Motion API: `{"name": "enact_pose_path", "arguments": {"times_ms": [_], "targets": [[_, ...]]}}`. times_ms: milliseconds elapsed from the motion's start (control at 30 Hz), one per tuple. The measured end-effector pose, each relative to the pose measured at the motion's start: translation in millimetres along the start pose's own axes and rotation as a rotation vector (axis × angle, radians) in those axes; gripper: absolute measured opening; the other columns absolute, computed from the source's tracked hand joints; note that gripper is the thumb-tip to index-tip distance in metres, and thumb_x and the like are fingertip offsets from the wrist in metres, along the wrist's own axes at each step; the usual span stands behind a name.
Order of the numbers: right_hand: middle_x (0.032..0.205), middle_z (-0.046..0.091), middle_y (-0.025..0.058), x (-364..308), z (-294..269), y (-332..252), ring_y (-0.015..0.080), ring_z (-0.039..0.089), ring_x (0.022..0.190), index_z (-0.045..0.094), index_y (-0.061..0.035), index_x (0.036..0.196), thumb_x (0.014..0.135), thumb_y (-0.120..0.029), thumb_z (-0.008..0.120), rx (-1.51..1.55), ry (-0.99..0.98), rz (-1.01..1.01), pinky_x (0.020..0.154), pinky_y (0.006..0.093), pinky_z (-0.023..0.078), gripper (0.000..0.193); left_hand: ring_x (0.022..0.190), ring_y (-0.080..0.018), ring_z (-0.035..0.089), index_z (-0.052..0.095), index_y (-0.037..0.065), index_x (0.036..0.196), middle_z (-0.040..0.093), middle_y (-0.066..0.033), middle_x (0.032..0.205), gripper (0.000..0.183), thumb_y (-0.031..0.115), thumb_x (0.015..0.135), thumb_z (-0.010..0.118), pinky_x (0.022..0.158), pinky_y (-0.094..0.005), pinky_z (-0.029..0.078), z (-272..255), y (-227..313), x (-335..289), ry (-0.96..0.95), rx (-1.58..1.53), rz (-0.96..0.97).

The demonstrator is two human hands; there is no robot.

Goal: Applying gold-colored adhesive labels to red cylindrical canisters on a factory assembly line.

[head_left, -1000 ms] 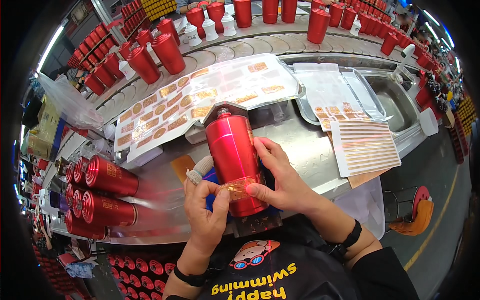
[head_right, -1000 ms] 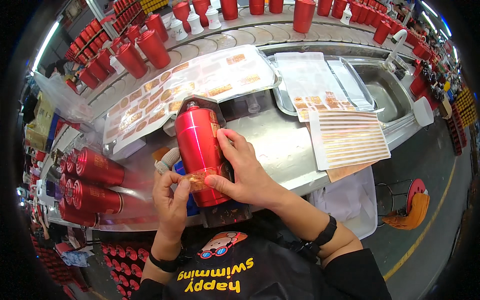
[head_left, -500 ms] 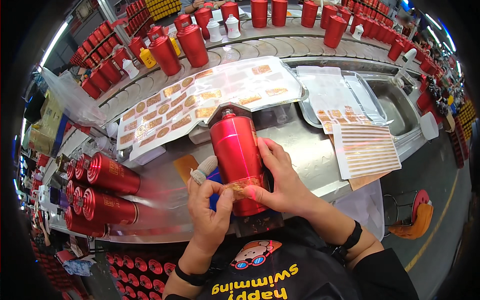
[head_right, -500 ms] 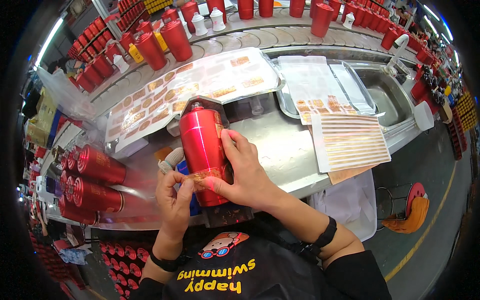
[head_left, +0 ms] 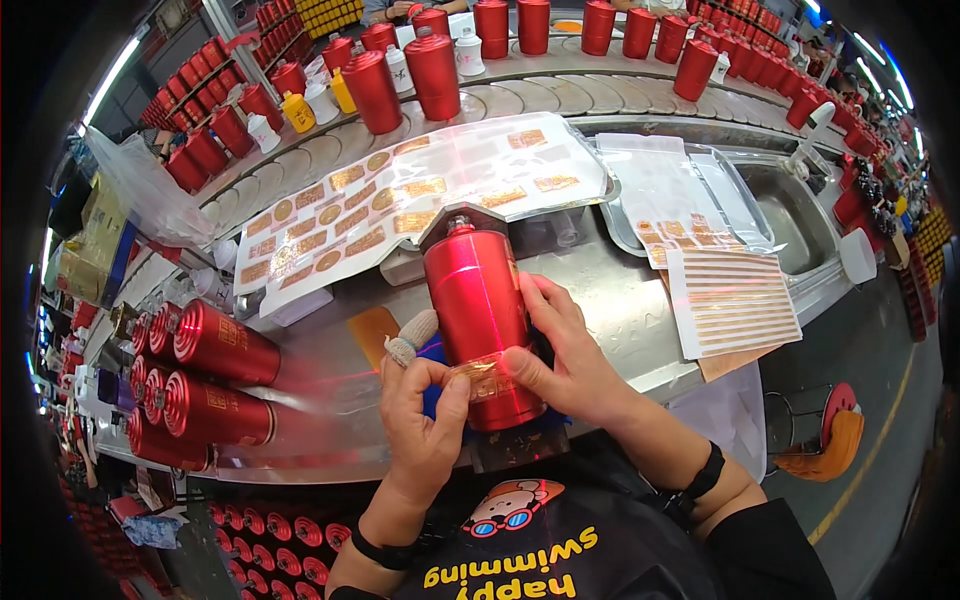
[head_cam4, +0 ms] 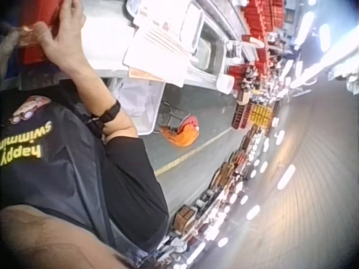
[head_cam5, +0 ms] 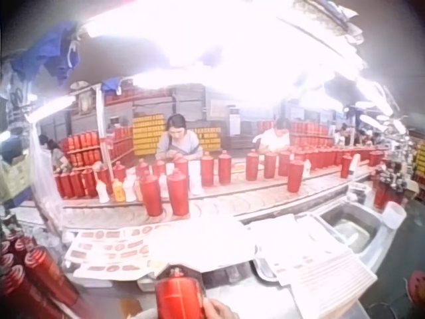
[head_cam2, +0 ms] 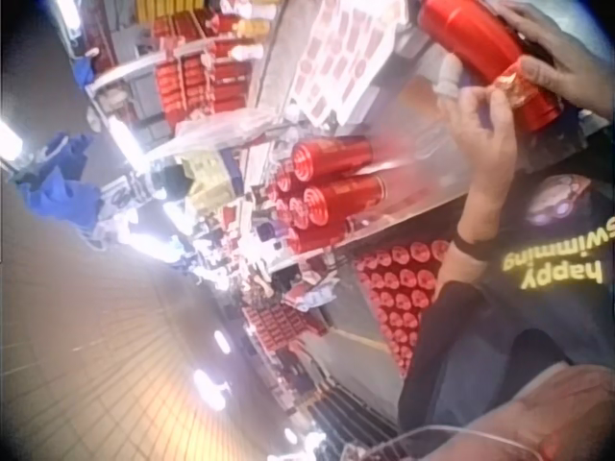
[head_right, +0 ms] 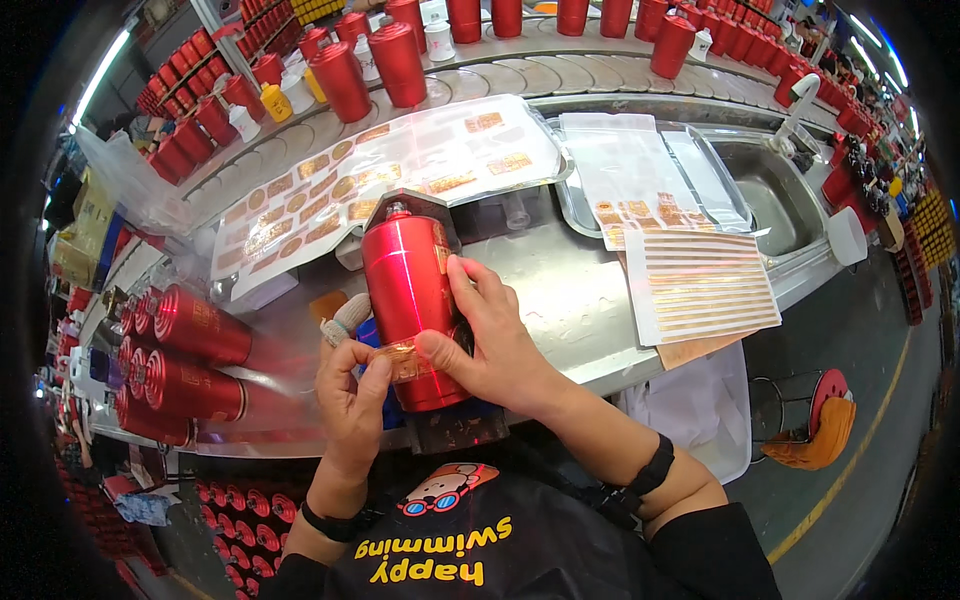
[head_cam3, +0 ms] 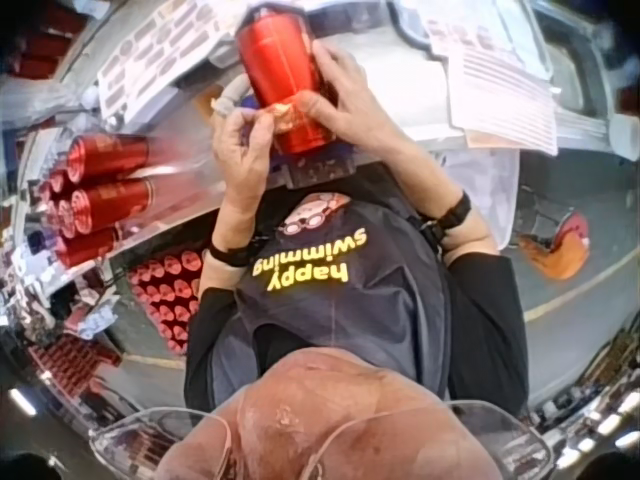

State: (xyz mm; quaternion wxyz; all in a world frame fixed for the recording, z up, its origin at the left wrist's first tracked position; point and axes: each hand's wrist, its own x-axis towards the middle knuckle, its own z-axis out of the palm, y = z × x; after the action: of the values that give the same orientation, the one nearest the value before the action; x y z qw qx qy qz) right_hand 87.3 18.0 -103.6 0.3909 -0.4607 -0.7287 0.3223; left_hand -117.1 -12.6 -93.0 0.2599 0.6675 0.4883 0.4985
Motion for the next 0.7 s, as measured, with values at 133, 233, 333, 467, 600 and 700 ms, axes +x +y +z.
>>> {"name": "enact_pose_path", "arguments": {"times_ms": [133,233,333,467,600,700], "targets": [[0.154,0.031,0.0255,-2,2,-9,0.0377,0.032,0.145,0.026,0.0073,0.155,0.099,-0.041,0.062,-0.130,0.031,-0.009,0.119,0.0438,0.026,0.083,0.128,-0.0382,0.052,0.061,0.002,0.082,0.054,-0.0273,0.141,0.015,0.013,0.091,0.065,0.113,-0.0465,0.030,0,-1,1,-0.008,-0.010,0.004],[0.155,0.030,0.0252,1,2,-6,0.0374,0.031,0.145,0.025,0.0070,0.156,0.099,-0.041,0.062,-0.071,0.015,0.038,0.119,0.0440,0.026,0.083,0.127,-0.0381,0.052,0.061,0.002,0.082,0.054,-0.0270,0.142,0.015,0.013,0.090,0.065,0.113,-0.0465,0.031,0,-1,1,-0.011,-0.009,-0.007],[0.156,0.029,0.0248,1,2,-4,0.0367,0.030,0.146,0.024,0.0070,0.156,0.099,-0.041,0.063,-0.008,-0.007,0.050,0.120,0.0437,0.025,0.084,0.127,-0.0382,0.052,0.061,0.002,0.081,0.054,-0.0265,0.143,0.015,0.013,0.090,0.065,0.112,-0.0462,0.031,-1,-1,1,-0.010,-0.006,-0.010],[0.157,0.028,0.0242,-1,0,-2,0.0352,0.028,0.147,0.023,0.0072,0.157,0.099,-0.040,0.064,-0.026,-0.015,0.011,0.120,0.0427,0.024,0.085,0.128,-0.0385,0.051,0.061,0.002,0.080,0.054,-0.0258,0.144,0.016,0.013,0.091,0.065,0.113,-0.0460,0.031,-1,-1,0,-0.026,-0.039,-0.024],[0.152,0.033,0.0275,0,3,1,0.0426,0.035,0.138,0.029,0.0101,0.153,0.097,-0.047,0.064,0.013,0.028,-0.015,0.116,0.0468,0.029,0.087,0.131,-0.0386,0.050,0.060,0.002,0.079,0.054,-0.0255,0.144,0.017,0.014,0.091,0.066,0.113,-0.0462,0.030,-2,-3,0,-0.045,-0.050,-0.041],[0.152,0.033,0.0269,-1,2,2,0.0420,0.035,0.139,0.029,0.0100,0.153,0.097,-0.047,0.064,0.013,0.022,-0.014,0.117,0.0461,0.029,0.087,0.132,-0.0387,0.049,0.060,0.002,0.080,0.054,-0.0253,0.144,0.019,0.015,0.092,0.066,0.113,-0.0465,0.030,-2,-6,-1,-0.050,-0.049,-0.062]]}}
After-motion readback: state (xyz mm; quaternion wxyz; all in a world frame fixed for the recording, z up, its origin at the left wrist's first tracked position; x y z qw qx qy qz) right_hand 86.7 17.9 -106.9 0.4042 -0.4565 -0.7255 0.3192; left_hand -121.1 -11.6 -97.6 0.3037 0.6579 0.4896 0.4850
